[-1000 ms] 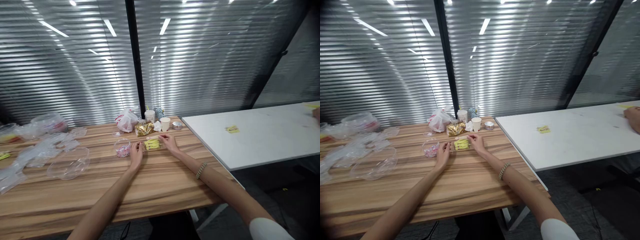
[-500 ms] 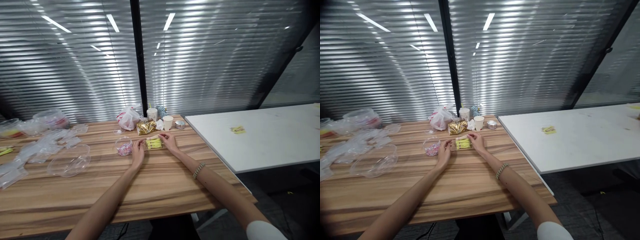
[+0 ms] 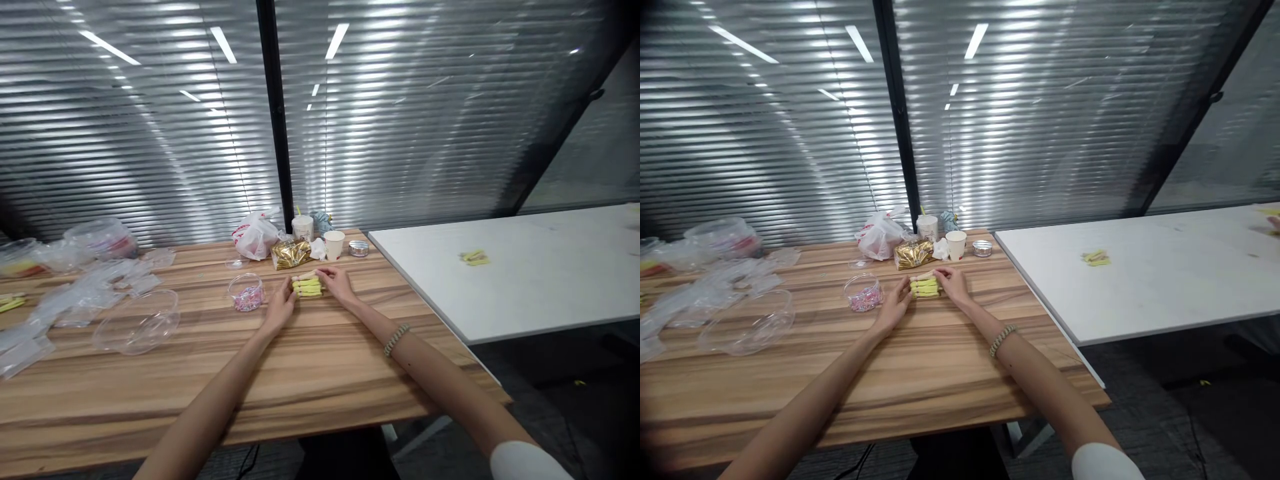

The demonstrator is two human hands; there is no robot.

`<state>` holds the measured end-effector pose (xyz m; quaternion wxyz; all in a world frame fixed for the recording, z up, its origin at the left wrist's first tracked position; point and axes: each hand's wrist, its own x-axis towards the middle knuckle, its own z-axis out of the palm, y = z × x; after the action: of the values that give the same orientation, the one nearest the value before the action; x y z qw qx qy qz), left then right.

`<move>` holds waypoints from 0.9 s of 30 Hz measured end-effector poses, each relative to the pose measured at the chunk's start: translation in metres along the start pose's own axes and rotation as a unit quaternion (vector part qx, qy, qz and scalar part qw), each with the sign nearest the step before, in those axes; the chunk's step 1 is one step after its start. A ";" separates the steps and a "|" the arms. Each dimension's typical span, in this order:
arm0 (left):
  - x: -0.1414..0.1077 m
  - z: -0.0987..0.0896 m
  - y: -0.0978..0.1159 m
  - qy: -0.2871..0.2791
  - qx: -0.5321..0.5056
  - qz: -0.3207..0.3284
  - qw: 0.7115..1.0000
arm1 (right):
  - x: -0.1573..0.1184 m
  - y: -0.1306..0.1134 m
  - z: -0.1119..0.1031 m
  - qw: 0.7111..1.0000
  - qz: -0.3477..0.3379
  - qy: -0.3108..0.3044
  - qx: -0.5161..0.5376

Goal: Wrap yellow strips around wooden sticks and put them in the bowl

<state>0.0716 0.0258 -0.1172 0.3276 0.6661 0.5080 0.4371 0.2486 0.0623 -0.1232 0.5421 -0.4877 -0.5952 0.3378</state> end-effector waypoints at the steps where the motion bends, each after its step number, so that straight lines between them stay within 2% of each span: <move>1: 0.000 0.000 -0.001 -0.004 0.020 0.003 1.000 | 0.000 -0.001 0.000 1.000 0.003 -0.002 0.003; 4: 0.001 -0.001 -0.002 -0.006 0.074 0.010 0.997 | -0.001 -0.005 -0.001 1.000 -0.012 0.009 -0.004; 8: 0.003 -0.003 -0.004 -0.011 0.086 0.042 0.995 | -0.004 -0.010 -0.003 0.989 -0.098 0.039 -0.108; 10: 0.004 -0.005 -0.004 -0.020 0.091 0.072 0.993 | -0.006 -0.013 -0.004 0.968 -0.162 0.032 -0.187; 14: 0.007 -0.010 -0.004 -0.055 0.118 0.124 0.984 | -0.013 -0.018 -0.003 0.907 -0.269 -0.050 -0.319; 19: 0.008 -0.010 -0.005 -0.076 0.145 0.159 0.974 | -0.019 -0.019 -0.001 0.870 -0.273 -0.091 -0.399; 27: 0.008 -0.009 0.000 -0.051 0.184 0.172 0.966 | -0.018 -0.014 -0.002 0.867 -0.278 -0.130 -0.393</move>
<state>0.0645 0.0331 -0.1113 0.1445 0.8134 0.4405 0.3514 0.2468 0.0407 -0.1157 0.2948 -0.4268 -0.8544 -0.0284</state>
